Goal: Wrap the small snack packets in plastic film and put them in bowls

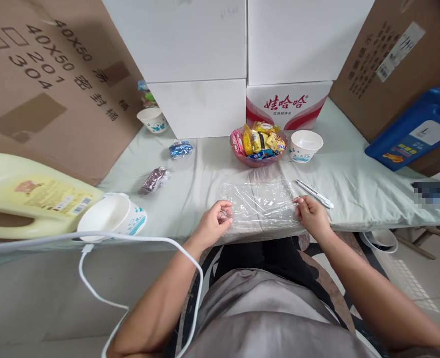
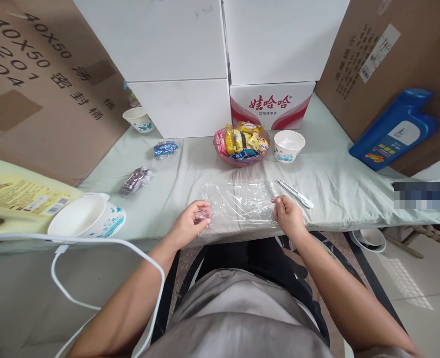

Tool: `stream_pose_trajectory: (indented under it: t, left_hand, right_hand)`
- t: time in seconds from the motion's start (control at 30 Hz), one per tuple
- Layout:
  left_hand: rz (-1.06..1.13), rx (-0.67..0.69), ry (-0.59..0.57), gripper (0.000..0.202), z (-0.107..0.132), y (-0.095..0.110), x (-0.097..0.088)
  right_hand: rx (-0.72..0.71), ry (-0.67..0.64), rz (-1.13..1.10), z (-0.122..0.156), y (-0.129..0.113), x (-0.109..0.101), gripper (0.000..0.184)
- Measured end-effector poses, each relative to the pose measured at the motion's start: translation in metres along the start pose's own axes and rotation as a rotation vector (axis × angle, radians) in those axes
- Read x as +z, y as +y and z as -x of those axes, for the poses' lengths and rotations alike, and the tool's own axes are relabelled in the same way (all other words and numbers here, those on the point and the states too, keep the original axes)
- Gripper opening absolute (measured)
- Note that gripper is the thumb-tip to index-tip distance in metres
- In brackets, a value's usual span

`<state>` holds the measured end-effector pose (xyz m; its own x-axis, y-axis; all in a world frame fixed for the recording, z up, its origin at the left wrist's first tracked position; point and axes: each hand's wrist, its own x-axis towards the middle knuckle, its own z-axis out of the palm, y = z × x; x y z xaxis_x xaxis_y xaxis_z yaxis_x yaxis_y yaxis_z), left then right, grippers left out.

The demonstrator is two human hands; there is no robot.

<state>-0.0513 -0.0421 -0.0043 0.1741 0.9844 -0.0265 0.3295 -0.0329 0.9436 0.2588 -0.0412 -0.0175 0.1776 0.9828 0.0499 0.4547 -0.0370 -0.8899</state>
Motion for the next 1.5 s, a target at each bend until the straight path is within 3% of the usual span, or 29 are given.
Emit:
stream_pose_trajectory:
  t: [0.13,0.37,0.57,0.7,0.8,1.13,1.27,1.5]
  left_hand:
    - [0.103,-0.021,0.068,0.029,-0.006,-0.006,0.002]
    - [0.235,-0.092,0.105,0.034,-0.009,-0.008,0.003]
    - [-0.013,0.09,-0.063,0.04,-0.004,-0.005,-0.005]
    - [-0.135,0.106,0.009,0.014,-0.004,-0.005,-0.001]
    - [-0.085,0.112,0.05,0.012,-0.007,-0.007,0.004]
    - [0.29,-0.164,0.043,0.034,-0.012,0.006,-0.009]
    - [0.174,-0.187,0.12,0.028,-0.015,0.013,-0.003]
    - [-0.194,-0.089,0.316,0.012,-0.025,0.014,0.003]
  right_hand:
    - [-0.003,0.032,0.078,0.002,0.004,-0.004,0.049]
    - [-0.043,0.083,0.292,0.003,0.003,-0.007,0.042]
    - [-0.026,0.05,0.318,-0.002,-0.001,-0.008,0.039]
    - [-0.035,0.057,0.275,-0.003,0.001,-0.008,0.039]
    - [-0.062,0.054,0.263,-0.001,0.003,-0.008,0.04]
    - [-0.041,0.02,0.282,0.001,-0.001,-0.01,0.037]
    - [-0.053,0.011,0.303,0.002,-0.003,-0.009,0.037]
    - [-0.042,0.009,0.315,0.001,-0.003,-0.012,0.037]
